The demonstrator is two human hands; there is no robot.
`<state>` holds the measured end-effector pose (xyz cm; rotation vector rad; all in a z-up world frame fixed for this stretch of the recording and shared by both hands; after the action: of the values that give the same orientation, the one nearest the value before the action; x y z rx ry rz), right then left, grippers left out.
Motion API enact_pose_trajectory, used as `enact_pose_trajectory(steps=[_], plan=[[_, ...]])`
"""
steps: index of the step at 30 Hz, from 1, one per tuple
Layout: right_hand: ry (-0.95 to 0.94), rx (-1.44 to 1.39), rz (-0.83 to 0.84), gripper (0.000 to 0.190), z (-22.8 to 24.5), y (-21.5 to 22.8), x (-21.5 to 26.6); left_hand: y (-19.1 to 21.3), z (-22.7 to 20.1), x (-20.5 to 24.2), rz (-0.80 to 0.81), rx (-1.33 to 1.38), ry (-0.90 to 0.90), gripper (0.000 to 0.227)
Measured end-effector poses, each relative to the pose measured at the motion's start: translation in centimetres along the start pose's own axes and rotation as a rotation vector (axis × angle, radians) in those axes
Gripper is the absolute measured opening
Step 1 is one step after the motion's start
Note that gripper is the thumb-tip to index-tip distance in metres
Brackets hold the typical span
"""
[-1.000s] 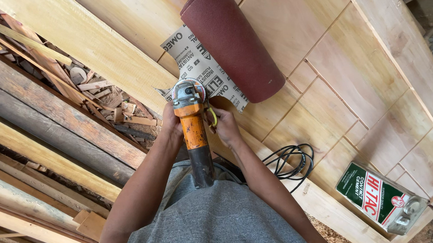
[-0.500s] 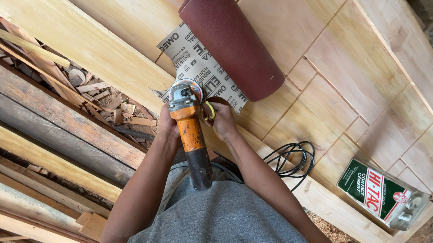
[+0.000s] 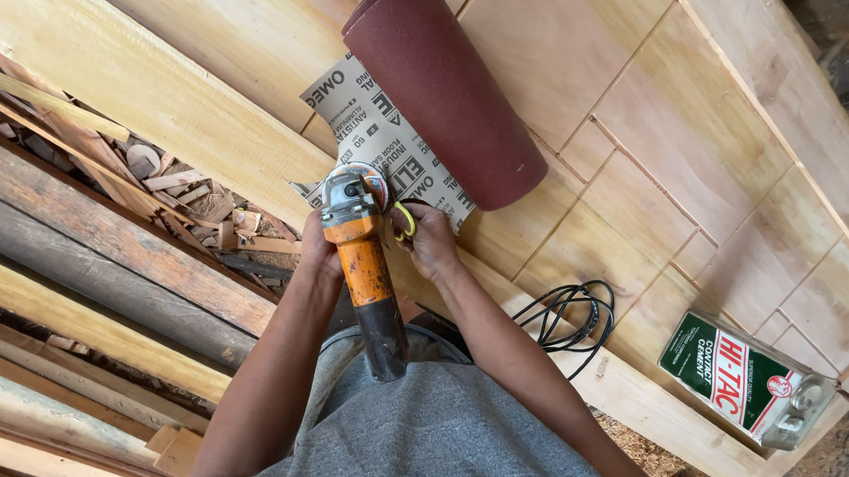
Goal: The person cuts a piece of sandpaper with scissors, pours contact cement onto an angle grinder's sanding disc, and presses the sandpaper onto the disc to adhere it. The person then places the tools and materials on the workbench.
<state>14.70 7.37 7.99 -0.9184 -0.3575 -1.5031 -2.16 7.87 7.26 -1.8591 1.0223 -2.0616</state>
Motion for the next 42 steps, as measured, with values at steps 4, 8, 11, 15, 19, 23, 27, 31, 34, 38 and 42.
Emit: enact_pose_trajectory(steps=[4,8,11,15,19,23,27,31,34,38,42], plan=[[-0.005,0.015,0.007,0.02,0.0,0.1,-0.3,0.0,-0.1,0.0,0.035,-0.016,0.029,0.033],[-0.07,0.099,0.02,0.021,1.3,-0.1,0.4,1.0,-0.4,-0.7,-0.019,-0.021,0.035,0.034],[-0.214,0.125,0.077,0.023,3.4,-0.9,1.3,1.7,-1.4,-1.4,-0.027,-0.016,0.041,0.032],[-0.267,0.369,0.104,0.024,7.5,-1.4,2.4,2.0,-2.9,-1.6,0.067,-0.037,0.125,0.032],[-0.139,0.437,0.106,0.026,10.5,-3.1,1.6,1.0,-4.2,-1.3,0.026,-0.114,0.118,0.037],[0.173,0.338,0.378,0.028,10.3,-5.6,1.6,0.6,-4.3,-0.4,0.004,-0.2,0.101,0.037],[0.211,0.471,0.39,0.031,10.8,-6.7,-0.5,-1.0,-5.7,0.1,0.081,-0.197,0.09,0.035],[-0.048,0.57,0.41,0.031,11.8,-4.9,-1.5,-0.5,-6.9,0.5,0.099,-0.231,0.133,0.037],[-0.323,0.533,0.486,0.032,12.3,-3.6,-1.5,0.2,-7.3,0.4,0.049,-0.332,0.119,0.036],[-0.439,0.739,0.47,0.033,12.9,-4.0,-2.1,-0.2,-7.6,0.3,0.079,-0.257,0.115,0.035],[-0.451,0.725,0.421,0.031,12.6,-4.8,-1.7,-0.2,-7.5,0.7,0.061,-0.279,0.128,0.037]])
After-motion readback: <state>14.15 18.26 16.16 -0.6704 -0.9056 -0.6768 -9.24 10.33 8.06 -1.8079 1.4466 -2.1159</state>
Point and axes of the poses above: each hand's wrist, its own x-axis away from the middle knuckle, its own y-axis out of the back of the hand, z = x × y, the point moved 4 cm from there along -x, towards the middle knuckle, and after that the axes turned 3 degrees about -z, right-handed, at the moved point
